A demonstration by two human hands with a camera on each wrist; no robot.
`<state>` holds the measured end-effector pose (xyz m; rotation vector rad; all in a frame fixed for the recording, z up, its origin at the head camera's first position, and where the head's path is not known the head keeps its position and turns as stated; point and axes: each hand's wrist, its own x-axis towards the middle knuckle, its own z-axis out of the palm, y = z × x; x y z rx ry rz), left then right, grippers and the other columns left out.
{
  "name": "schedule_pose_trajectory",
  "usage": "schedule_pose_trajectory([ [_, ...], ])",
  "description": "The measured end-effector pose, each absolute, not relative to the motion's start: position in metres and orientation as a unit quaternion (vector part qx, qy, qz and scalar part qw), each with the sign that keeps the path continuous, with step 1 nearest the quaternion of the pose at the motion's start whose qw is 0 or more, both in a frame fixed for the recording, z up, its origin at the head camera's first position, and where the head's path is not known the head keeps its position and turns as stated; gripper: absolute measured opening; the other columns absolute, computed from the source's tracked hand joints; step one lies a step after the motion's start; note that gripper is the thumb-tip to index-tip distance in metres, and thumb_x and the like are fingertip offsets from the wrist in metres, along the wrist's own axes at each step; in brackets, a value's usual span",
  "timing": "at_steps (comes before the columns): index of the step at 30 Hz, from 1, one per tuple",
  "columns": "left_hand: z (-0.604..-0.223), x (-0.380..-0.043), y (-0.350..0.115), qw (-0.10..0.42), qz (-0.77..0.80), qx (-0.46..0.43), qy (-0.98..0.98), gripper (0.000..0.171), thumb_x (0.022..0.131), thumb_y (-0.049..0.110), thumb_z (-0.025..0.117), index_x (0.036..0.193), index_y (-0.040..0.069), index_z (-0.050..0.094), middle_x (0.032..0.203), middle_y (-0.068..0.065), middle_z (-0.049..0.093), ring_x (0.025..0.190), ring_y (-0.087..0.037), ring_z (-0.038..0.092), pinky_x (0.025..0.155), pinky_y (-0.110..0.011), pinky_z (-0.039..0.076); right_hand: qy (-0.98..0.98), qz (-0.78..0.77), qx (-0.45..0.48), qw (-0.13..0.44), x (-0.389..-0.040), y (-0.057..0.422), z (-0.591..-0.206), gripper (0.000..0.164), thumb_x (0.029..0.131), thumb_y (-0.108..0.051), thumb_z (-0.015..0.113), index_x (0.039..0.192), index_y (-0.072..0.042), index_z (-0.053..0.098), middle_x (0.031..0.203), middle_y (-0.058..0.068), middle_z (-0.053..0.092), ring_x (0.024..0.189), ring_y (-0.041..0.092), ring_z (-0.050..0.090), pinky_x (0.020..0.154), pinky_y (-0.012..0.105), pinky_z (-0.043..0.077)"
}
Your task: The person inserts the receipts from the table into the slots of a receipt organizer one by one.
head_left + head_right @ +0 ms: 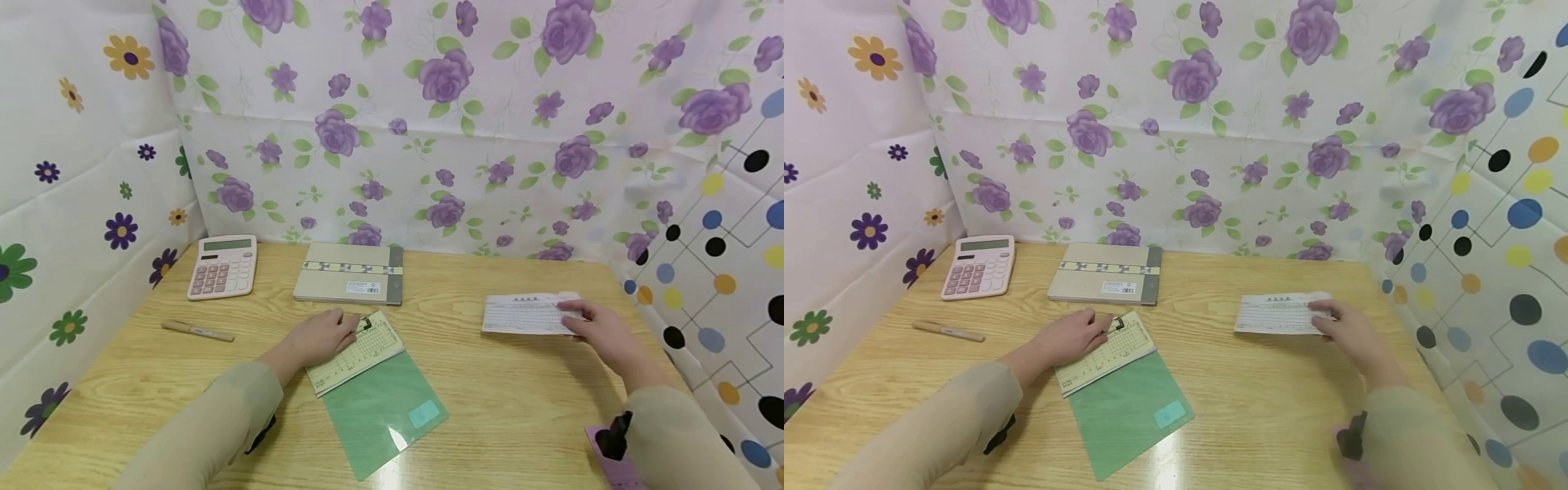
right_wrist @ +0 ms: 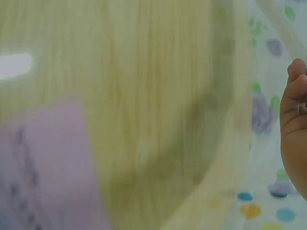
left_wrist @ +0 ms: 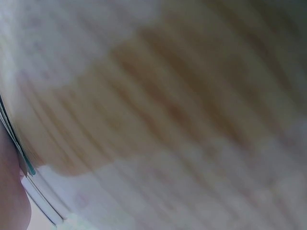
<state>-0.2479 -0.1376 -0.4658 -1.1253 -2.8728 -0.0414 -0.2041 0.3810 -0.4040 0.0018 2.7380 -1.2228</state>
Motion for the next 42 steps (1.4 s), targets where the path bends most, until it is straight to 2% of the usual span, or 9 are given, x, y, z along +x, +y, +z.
schedule_pose_trajectory([
  [5, -0.467, -0.248, -0.138, 0.033, -0.01, -0.368, -0.929, 0.046, 0.1, 0.035, 0.043, 0.139, 0.012, 0.043, 0.088, -0.005, 0.043, 0.067, -0.014, 0.038, 0.059, -0.031, 0.037, 0.89, -0.445, -0.023, 0.096, -0.215, 0.353, -0.401, 0.051, 0.096, -0.036, 0.054, 0.136, -0.005, 0.045, 0.135, 0.021, 0.042, 0.103, 0.025, 0.055, 0.083, 0.042, 0.048],
  [15, -0.466, -0.248, -0.138, 0.021, -0.009, -0.362, -0.932, 0.047, 0.1, 0.037, 0.042, 0.141, 0.013, 0.042, 0.088, -0.004, 0.043, 0.067, -0.014, 0.038, 0.059, -0.03, 0.036, 0.874, -0.466, -0.047, 0.131, -0.232, 0.301, -0.404, 0.045, 0.09, -0.034, 0.062, 0.13, -0.015, 0.055, 0.128, 0.013, 0.051, 0.097, 0.025, 0.055, 0.081, 0.046, 0.046],
  [22, -0.465, -0.248, -0.137, 0.023, -0.006, -0.362, -0.932, 0.047, 0.1, 0.037, 0.042, 0.141, 0.012, 0.042, 0.088, -0.005, 0.043, 0.067, -0.014, 0.038, 0.059, -0.031, 0.037, 0.859, -0.485, -0.069, 0.149, -0.237, 0.267, -0.41, 0.04, 0.089, -0.026, 0.066, 0.125, -0.013, 0.059, 0.117, 0.011, 0.056, 0.09, 0.023, 0.057, 0.076, 0.041, 0.048],
  [27, -0.464, -0.247, -0.137, 0.017, -0.01, -0.357, -0.934, 0.047, 0.1, 0.037, 0.042, 0.14, 0.012, 0.043, 0.089, -0.005, 0.044, 0.067, -0.015, 0.039, 0.06, -0.032, 0.038, 0.858, -0.477, -0.091, 0.165, -0.237, 0.245, -0.414, 0.035, 0.088, -0.023, 0.066, 0.123, -0.016, 0.061, 0.108, 0.01, 0.057, 0.084, 0.023, 0.054, 0.075, 0.044, 0.047],
  [42, -0.463, -0.248, -0.136, 0.017, -0.007, -0.356, -0.934, 0.048, 0.1, 0.038, 0.042, 0.141, 0.013, 0.042, 0.09, -0.005, 0.044, 0.067, -0.014, 0.04, 0.06, -0.031, 0.037, 0.857, -0.442, -0.163, 0.209, -0.236, 0.191, -0.424, 0.029, 0.086, -0.019, 0.067, 0.115, -0.019, 0.064, 0.107, 0.003, 0.06, 0.084, 0.02, 0.056, 0.067, 0.035, 0.048],
])
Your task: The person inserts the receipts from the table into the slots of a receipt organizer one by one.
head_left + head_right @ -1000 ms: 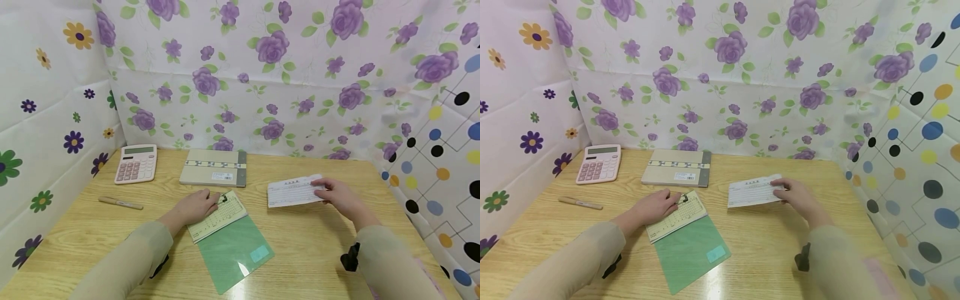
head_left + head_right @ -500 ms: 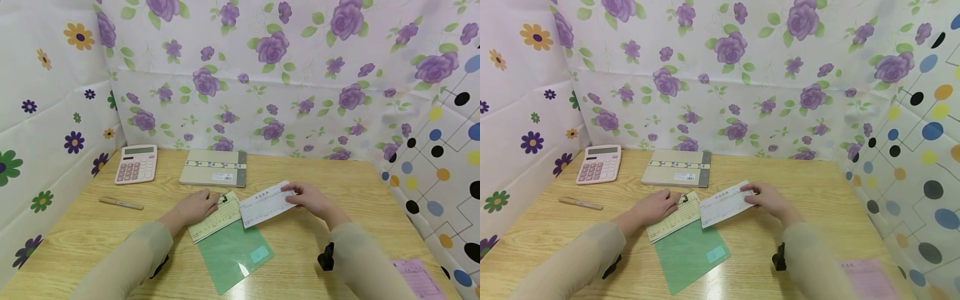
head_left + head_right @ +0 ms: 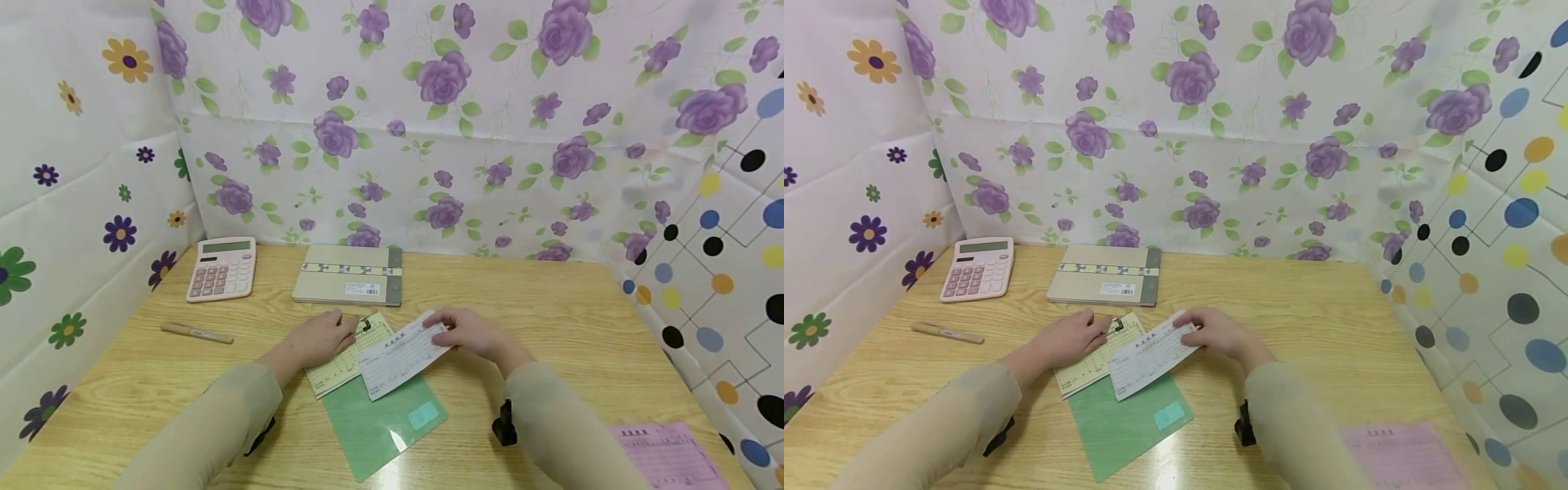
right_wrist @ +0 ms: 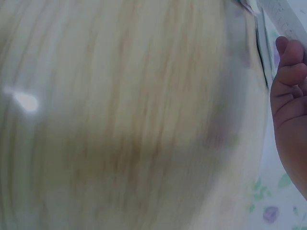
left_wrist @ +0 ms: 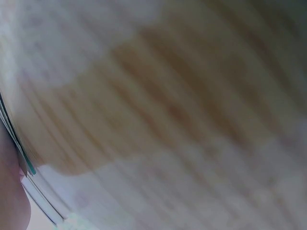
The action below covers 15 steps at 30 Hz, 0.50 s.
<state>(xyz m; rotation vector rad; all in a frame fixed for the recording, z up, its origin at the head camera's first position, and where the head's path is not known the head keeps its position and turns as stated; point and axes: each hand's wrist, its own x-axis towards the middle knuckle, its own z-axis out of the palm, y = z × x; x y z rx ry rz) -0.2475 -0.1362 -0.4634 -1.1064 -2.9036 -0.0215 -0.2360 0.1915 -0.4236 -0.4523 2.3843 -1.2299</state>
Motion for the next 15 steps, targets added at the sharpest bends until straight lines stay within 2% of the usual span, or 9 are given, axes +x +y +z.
schedule_pose_trajectory([
  [7, -0.464, -0.248, -0.137, 0.022, -0.009, -0.36, -0.932, 0.048, 0.099, 0.037, 0.044, 0.14, 0.013, 0.043, 0.089, -0.005, 0.044, 0.067, -0.014, 0.039, 0.059, -0.031, 0.037, 0.858, -0.429, -0.184, 0.217, -0.236, 0.172, -0.428, 0.027, 0.086, -0.015, 0.067, 0.112, -0.018, 0.065, 0.111, 0.003, 0.059, 0.089, 0.018, 0.056, 0.072, 0.032, 0.047],
  [15, -0.466, -0.249, -0.138, 0.025, -0.011, -0.362, -0.932, 0.047, 0.099, 0.038, 0.043, 0.14, 0.014, 0.043, 0.089, -0.005, 0.044, 0.066, -0.014, 0.04, 0.058, -0.03, 0.037, 0.869, -0.392, -0.208, 0.218, -0.235, 0.157, -0.427, 0.024, 0.086, -0.017, 0.067, 0.11, -0.023, 0.066, 0.115, -0.003, 0.058, 0.097, 0.016, 0.052, 0.083, 0.033, 0.042],
])
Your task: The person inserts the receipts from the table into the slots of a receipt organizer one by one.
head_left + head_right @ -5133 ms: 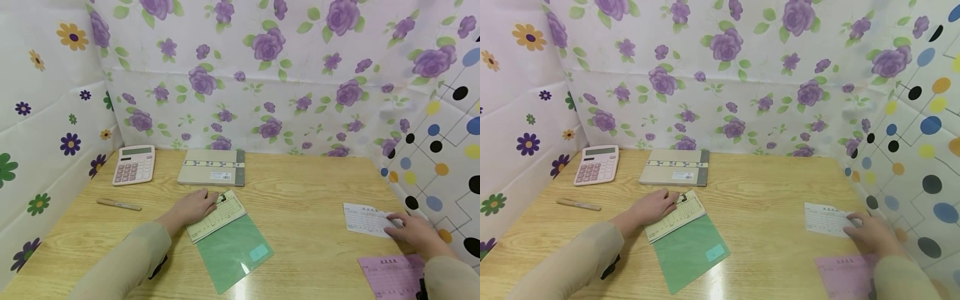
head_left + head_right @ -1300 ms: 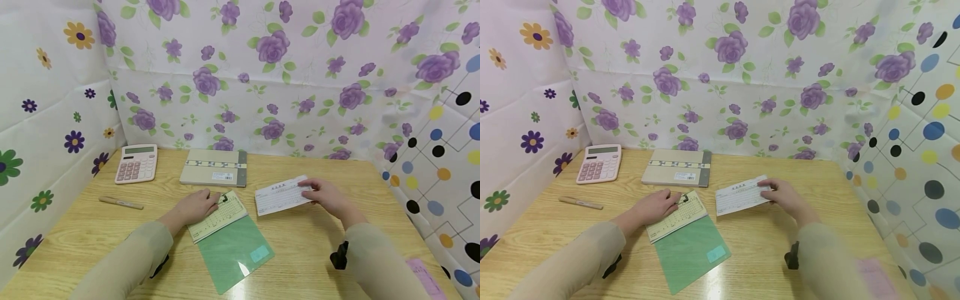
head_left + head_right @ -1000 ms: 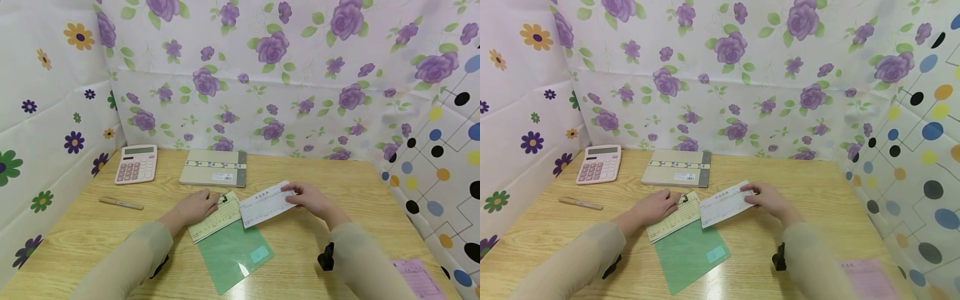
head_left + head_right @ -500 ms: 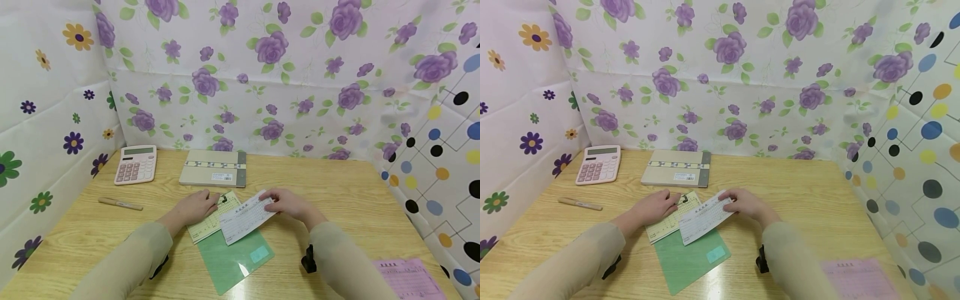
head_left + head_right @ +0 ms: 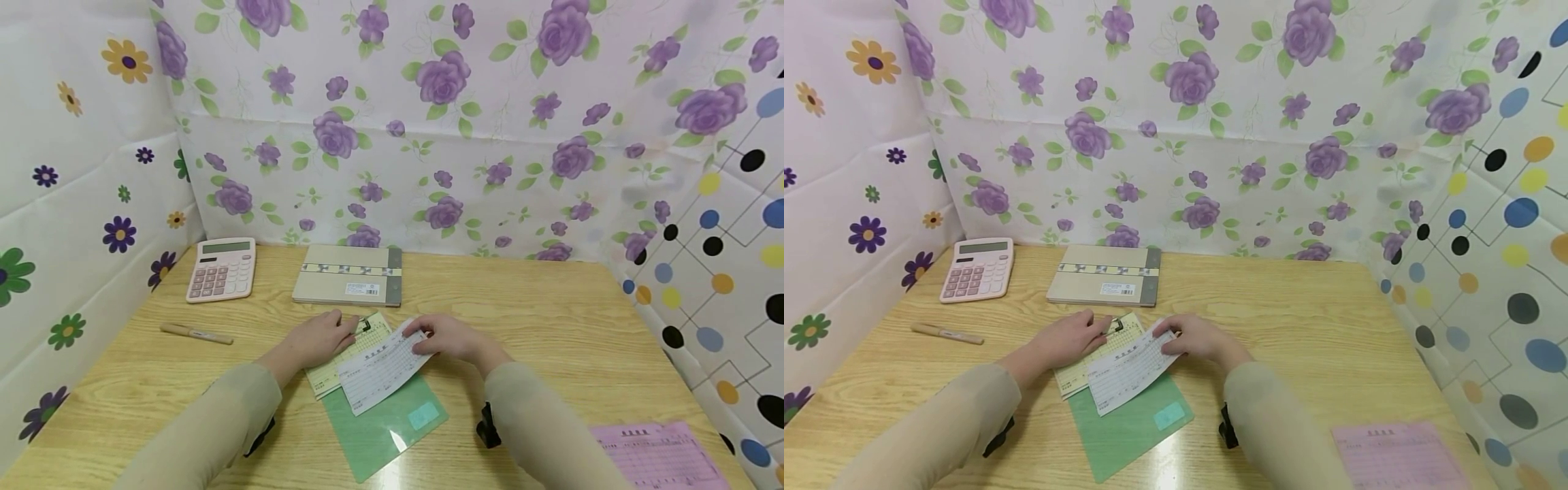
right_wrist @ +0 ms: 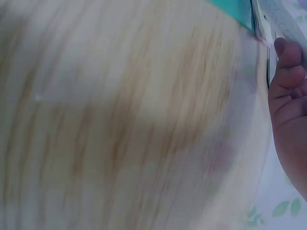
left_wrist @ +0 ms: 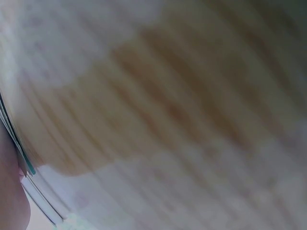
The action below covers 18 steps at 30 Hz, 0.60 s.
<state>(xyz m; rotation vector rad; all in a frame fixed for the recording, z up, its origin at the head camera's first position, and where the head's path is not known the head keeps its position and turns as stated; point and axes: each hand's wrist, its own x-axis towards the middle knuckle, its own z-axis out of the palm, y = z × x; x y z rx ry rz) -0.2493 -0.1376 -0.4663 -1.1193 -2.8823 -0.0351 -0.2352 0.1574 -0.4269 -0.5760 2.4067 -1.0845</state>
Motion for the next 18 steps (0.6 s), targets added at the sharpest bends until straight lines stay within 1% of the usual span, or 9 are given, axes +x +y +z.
schedule_pose_trajectory([
  [5, -0.467, -0.25, -0.138, 0.031, -0.012, -0.364, -0.931, 0.046, 0.099, 0.037, 0.044, 0.139, 0.014, 0.044, 0.088, -0.005, 0.044, 0.065, -0.014, 0.039, 0.057, -0.03, 0.037, 0.867, -0.384, -0.218, 0.231, -0.236, 0.143, -0.428, 0.024, 0.087, -0.019, 0.067, 0.11, -0.024, 0.066, 0.116, -0.005, 0.057, 0.1, 0.014, 0.052, 0.087, 0.035, 0.041],
  [10, -0.465, -0.249, -0.138, 0.023, -0.021, -0.356, -0.934, 0.046, 0.099, 0.038, 0.043, 0.139, 0.015, 0.043, 0.088, -0.005, 0.044, 0.066, -0.015, 0.04, 0.057, -0.031, 0.037, 0.874, -0.367, -0.226, 0.223, -0.237, 0.13, -0.43, 0.026, 0.087, -0.021, 0.067, 0.113, -0.025, 0.065, 0.118, -0.006, 0.057, 0.104, 0.013, 0.051, 0.091, 0.035, 0.04],
  [16, -0.465, -0.249, -0.137, 0.022, -0.019, -0.355, -0.935, 0.046, 0.099, 0.038, 0.043, 0.139, 0.016, 0.043, 0.089, -0.005, 0.045, 0.066, -0.014, 0.041, 0.058, -0.031, 0.037, 0.877, -0.369, -0.219, 0.214, -0.237, 0.122, -0.434, 0.03, 0.086, -0.017, 0.068, 0.115, -0.019, 0.064, 0.118, -0.002, 0.056, 0.1, 0.016, 0.051, 0.088, 0.035, 0.042],
  [18, -0.464, -0.248, -0.137, 0.025, -0.018, -0.355, -0.934, 0.045, 0.099, 0.037, 0.043, 0.139, 0.016, 0.043, 0.089, -0.006, 0.045, 0.066, -0.015, 0.041, 0.057, -0.031, 0.037, 0.881, -0.366, -0.215, 0.209, -0.237, 0.12, -0.435, 0.03, 0.086, -0.016, 0.068, 0.116, -0.017, 0.064, 0.121, 0.001, 0.056, 0.103, 0.017, 0.051, 0.089, 0.036, 0.042],
])
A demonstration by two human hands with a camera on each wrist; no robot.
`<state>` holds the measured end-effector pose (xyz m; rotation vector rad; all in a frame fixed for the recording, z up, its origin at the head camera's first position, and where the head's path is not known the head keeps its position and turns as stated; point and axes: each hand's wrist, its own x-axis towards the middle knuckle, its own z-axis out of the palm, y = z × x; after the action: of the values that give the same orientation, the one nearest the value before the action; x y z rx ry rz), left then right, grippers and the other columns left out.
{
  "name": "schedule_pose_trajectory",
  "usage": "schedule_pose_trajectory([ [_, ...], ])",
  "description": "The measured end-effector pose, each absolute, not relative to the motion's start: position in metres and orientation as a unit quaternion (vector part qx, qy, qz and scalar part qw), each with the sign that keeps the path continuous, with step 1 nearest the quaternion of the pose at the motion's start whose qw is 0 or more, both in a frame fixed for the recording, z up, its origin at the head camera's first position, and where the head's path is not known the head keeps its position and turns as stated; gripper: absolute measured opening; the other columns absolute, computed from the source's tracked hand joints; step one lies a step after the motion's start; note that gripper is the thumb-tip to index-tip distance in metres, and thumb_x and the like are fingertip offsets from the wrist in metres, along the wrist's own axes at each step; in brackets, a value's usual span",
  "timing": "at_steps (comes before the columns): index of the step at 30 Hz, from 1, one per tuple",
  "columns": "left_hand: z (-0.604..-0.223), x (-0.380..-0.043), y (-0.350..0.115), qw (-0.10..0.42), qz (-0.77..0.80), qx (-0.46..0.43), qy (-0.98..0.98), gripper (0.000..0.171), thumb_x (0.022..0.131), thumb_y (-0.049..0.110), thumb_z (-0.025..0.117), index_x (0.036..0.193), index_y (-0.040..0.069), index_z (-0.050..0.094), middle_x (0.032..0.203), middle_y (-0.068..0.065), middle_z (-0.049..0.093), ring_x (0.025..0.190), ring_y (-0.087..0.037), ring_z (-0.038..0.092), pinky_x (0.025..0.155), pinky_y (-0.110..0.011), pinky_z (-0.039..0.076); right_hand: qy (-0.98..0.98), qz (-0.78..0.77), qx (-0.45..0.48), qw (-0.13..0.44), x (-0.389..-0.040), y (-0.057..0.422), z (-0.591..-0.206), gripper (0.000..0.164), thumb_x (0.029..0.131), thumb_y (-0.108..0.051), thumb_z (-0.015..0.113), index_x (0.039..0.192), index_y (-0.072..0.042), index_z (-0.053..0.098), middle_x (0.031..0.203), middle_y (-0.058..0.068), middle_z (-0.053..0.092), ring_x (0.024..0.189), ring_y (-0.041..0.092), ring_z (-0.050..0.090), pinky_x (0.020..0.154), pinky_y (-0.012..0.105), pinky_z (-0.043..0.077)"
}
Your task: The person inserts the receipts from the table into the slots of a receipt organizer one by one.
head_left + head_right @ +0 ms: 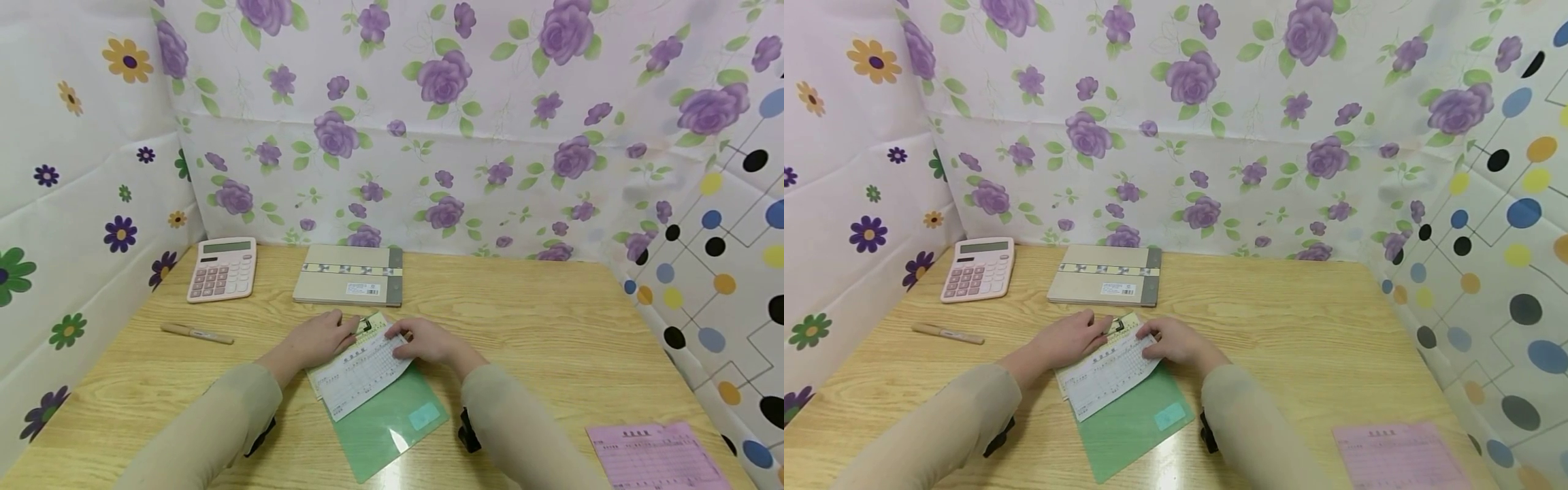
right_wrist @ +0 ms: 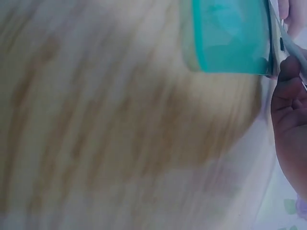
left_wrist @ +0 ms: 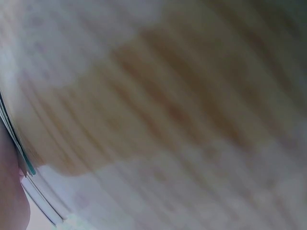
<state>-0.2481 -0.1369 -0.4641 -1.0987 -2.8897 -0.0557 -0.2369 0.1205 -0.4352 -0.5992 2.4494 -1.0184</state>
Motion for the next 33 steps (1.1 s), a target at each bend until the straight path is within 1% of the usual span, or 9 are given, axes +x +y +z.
schedule_pose_trajectory([
  [4, -0.461, -0.247, -0.135, 0.026, -0.019, -0.356, -0.934, 0.044, 0.099, 0.035, 0.045, 0.138, 0.014, 0.044, 0.088, -0.006, 0.045, 0.065, -0.015, 0.04, 0.057, -0.032, 0.037, 0.892, -0.352, -0.207, 0.194, -0.237, 0.119, -0.437, 0.029, 0.087, -0.018, 0.067, 0.115, -0.017, 0.063, 0.126, 0.005, 0.054, 0.112, 0.019, 0.05, 0.095, 0.038, 0.039],
  [6, -0.46, -0.247, -0.135, 0.022, -0.019, -0.355, -0.934, 0.045, 0.099, 0.034, 0.045, 0.138, 0.013, 0.044, 0.088, -0.006, 0.045, 0.065, -0.015, 0.041, 0.057, -0.032, 0.038, 0.894, -0.349, -0.208, 0.186, -0.237, 0.117, -0.438, 0.028, 0.087, -0.019, 0.067, 0.115, -0.016, 0.064, 0.126, 0.006, 0.055, 0.114, 0.02, 0.049, 0.096, 0.039, 0.038],
  [11, -0.457, -0.25, -0.132, 0.007, -0.014, -0.354, -0.935, 0.045, 0.099, 0.032, 0.045, 0.139, 0.012, 0.043, 0.089, -0.004, 0.046, 0.066, -0.014, 0.042, 0.058, -0.031, 0.038, 0.902, -0.339, -0.214, 0.16, -0.236, 0.111, -0.44, 0.03, 0.084, -0.022, 0.07, 0.112, -0.011, 0.064, 0.118, 0.007, 0.058, 0.107, 0.02, 0.052, 0.094, 0.039, 0.04],
  [15, -0.456, -0.253, -0.131, 0.0, 0.005, -0.36, -0.933, 0.045, 0.1, 0.031, 0.042, 0.139, 0.011, 0.042, 0.09, -0.003, 0.047, 0.068, -0.013, 0.044, 0.059, -0.03, 0.04, 0.918, -0.311, -0.205, 0.14, -0.234, 0.106, -0.445, 0.035, 0.081, -0.027, 0.073, 0.112, -0.012, 0.064, 0.112, 0.006, 0.056, 0.1, 0.019, 0.052, 0.091, 0.037, 0.041],
  [21, -0.452, -0.252, -0.129, -0.011, 0.007, -0.37, -0.929, 0.044, 0.1, 0.029, 0.043, 0.139, 0.007, 0.042, 0.091, -0.004, 0.049, 0.072, -0.013, 0.048, 0.063, -0.031, 0.044, 0.936, -0.268, -0.19, 0.127, -0.233, 0.1, -0.45, 0.039, 0.081, -0.033, 0.073, 0.115, -0.016, 0.063, 0.111, 0.006, 0.052, 0.095, 0.018, 0.05, 0.088, 0.037, 0.041],
  [24, -0.45, -0.252, -0.13, -0.022, 0.007, -0.361, -0.932, 0.044, 0.1, 0.029, 0.042, 0.139, 0.008, 0.042, 0.095, -0.005, 0.051, 0.077, -0.015, 0.052, 0.067, -0.032, 0.046, 0.939, -0.258, -0.194, 0.119, -0.232, 0.098, -0.449, 0.04, 0.082, -0.033, 0.072, 0.117, -0.017, 0.063, 0.111, 0.006, 0.053, 0.093, 0.018, 0.05, 0.086, 0.036, 0.041],
  [28, -0.45, -0.252, -0.13, -0.046, 0.007, -0.343, -0.938, 0.046, 0.101, 0.032, 0.039, 0.141, 0.01, 0.04, 0.104, -0.008, 0.053, 0.089, -0.019, 0.057, 0.076, -0.035, 0.048, 0.942, -0.245, -0.2, 0.11, -0.23, 0.095, -0.448, 0.041, 0.083, -0.035, 0.071, 0.12, -0.019, 0.063, 0.108, 0.007, 0.053, 0.089, 0.018, 0.051, 0.082, 0.035, 0.042],
  [33, -0.446, -0.251, -0.131, -0.072, -0.014, -0.322, -0.944, 0.047, 0.102, 0.034, 0.037, 0.143, 0.011, 0.039, 0.113, -0.011, 0.054, 0.099, -0.024, 0.057, 0.083, -0.039, 0.047, 0.949, -0.225, -0.198, 0.099, -0.229, 0.09, -0.446, 0.043, 0.084, -0.038, 0.069, 0.122, -0.021, 0.062, 0.106, 0.009, 0.055, 0.085, 0.019, 0.051, 0.078, 0.036, 0.043],
])
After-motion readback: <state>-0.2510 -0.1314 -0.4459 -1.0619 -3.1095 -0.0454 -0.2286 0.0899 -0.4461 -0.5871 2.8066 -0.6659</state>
